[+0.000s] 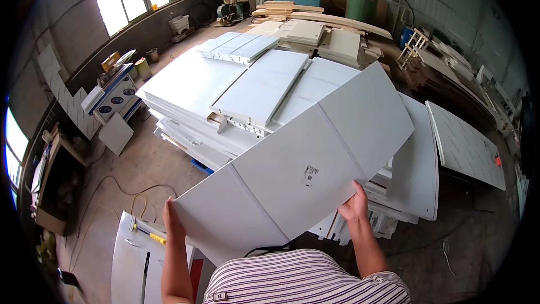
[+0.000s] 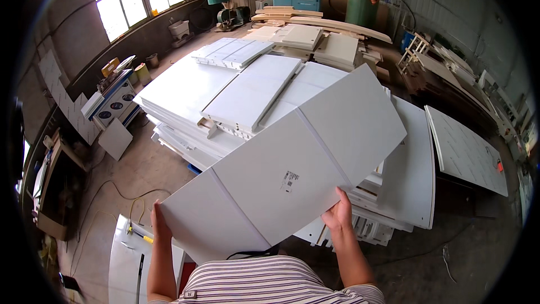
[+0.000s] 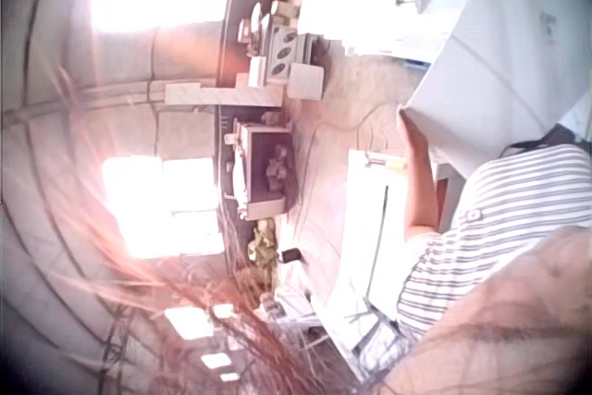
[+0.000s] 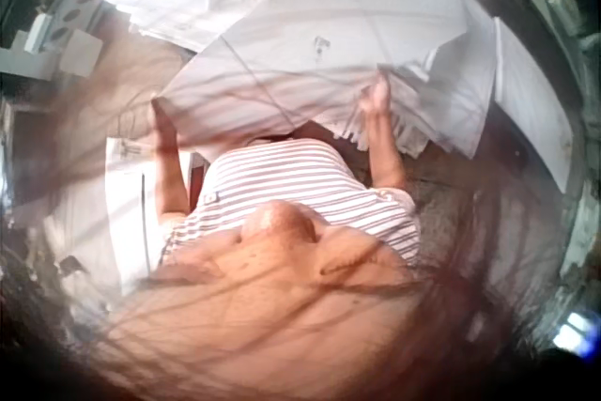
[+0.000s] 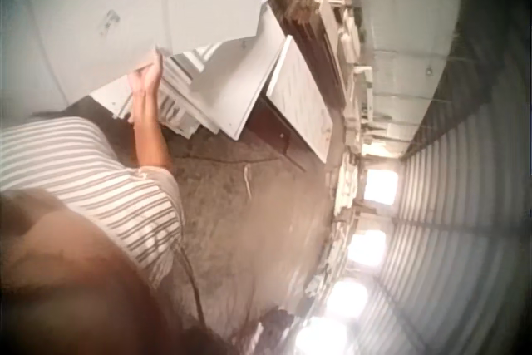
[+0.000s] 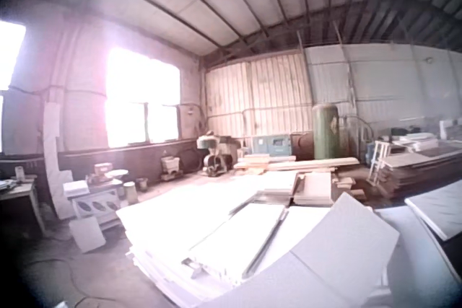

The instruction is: The person assembles white cabinet panels by hand, using a hammer to tap components into place and inserting small fasteners from a container. The person repeatedly picks up panels, aligns them, and secures them before stacking the finished pieces.

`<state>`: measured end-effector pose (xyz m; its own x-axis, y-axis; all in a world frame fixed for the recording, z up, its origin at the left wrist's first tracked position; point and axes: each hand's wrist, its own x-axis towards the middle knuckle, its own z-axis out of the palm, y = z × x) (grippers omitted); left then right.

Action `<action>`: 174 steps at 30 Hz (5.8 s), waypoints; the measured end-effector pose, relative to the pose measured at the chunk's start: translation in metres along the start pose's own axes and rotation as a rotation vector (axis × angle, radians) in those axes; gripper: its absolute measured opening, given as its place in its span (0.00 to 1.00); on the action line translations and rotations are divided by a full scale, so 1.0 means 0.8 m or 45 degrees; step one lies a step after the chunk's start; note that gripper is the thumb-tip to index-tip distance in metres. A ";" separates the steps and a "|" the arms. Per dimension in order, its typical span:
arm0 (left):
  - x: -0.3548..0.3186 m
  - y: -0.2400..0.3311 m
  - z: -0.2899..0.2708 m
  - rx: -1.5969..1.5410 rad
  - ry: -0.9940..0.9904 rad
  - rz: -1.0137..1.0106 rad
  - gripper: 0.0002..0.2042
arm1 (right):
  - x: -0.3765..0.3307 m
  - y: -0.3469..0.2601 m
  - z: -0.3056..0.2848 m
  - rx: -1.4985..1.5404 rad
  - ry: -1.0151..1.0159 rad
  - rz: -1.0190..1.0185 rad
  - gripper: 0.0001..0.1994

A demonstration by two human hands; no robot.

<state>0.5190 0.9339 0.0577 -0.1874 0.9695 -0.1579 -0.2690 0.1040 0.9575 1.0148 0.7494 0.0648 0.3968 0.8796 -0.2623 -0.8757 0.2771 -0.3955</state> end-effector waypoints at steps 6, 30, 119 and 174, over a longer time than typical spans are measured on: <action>0.104 0.005 0.031 -0.155 -0.185 -0.084 0.21 | 0.105 0.000 0.088 -0.142 -0.126 -0.040 0.22; 0.384 -0.055 0.307 -0.332 -0.521 -0.264 0.24 | 0.614 0.167 0.180 -1.935 0.357 -0.930 0.46; -1.050 -0.357 -0.602 -1.447 2.537 -0.232 0.10 | -1.102 1.097 -0.210 -0.743 -4.127 1.263 0.08; -1.057 -0.229 -1.211 -0.876 1.523 -0.349 0.16 | -1.186 1.536 -0.210 -1.674 -1.133 2.073 0.20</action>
<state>-0.1885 -0.1196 -0.2178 -0.6400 0.1275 -0.7578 -0.7642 -0.2086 0.6103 -0.3913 0.1901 -0.3200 -0.7372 0.0221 -0.6753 0.5245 -0.6112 -0.5927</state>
